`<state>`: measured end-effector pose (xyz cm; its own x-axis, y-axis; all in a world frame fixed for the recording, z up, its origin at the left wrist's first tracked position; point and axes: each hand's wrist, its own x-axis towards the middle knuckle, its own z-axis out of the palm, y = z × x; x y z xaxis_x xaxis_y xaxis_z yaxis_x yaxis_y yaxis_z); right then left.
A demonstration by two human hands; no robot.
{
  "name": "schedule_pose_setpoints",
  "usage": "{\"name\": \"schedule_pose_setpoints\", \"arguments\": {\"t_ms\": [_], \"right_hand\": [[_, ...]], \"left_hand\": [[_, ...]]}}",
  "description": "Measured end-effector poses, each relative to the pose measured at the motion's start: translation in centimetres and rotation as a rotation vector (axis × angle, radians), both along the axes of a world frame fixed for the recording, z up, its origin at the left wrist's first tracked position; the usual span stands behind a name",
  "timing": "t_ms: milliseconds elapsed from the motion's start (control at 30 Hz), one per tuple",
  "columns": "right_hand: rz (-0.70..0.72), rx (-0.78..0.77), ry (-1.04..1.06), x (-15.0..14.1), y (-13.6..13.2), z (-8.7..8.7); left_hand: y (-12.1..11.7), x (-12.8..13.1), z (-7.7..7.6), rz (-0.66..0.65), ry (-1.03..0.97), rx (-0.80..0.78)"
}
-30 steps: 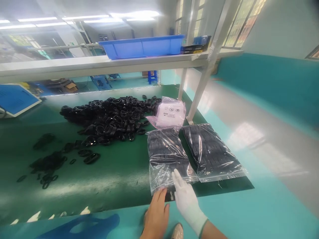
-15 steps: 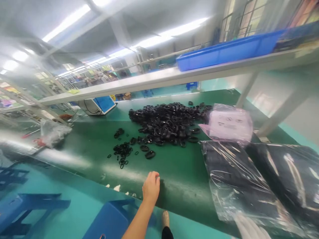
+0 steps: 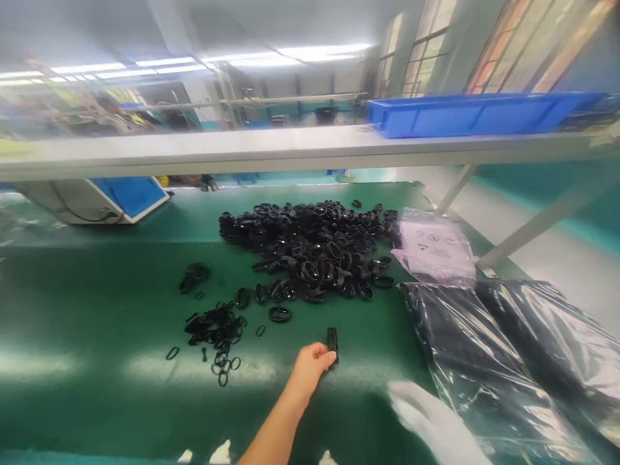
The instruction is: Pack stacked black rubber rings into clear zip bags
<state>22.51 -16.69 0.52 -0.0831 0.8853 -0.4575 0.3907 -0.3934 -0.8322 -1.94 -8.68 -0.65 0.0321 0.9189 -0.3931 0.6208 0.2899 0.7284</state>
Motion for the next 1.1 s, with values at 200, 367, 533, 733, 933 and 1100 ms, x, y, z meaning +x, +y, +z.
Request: {"name": "schedule_pose_setpoints", "arguments": {"t_ms": [200,367,533,733,933,1100], "right_hand": [[-0.223,-0.251,0.702,-9.7,6.8,-0.9],[-0.205,-0.298,0.655,-11.2,7.2,-3.2],[-0.171,-0.258,0.462,-9.7,8.2,-4.6],[0.050,-0.057,-0.038,-8.3,9.0,-3.3],[0.035,-0.044,-0.004,-11.6,9.5,-3.9],[-0.085,-0.034,-0.165,-12.8,9.5,-5.1]], "left_hand": [[-2.1,2.2,0.4,0.004,-0.365,-0.105],[-2.8,1.8,0.6,-0.038,-0.120,-0.038],[-0.6,-2.3,1.6,-0.012,0.151,0.052],[5.5,-9.2,1.9,-0.028,0.677,0.153],[6.3,-9.4,1.3,-0.082,0.517,0.085],[3.1,-5.6,-1.4,-0.071,0.158,-0.078]]}}
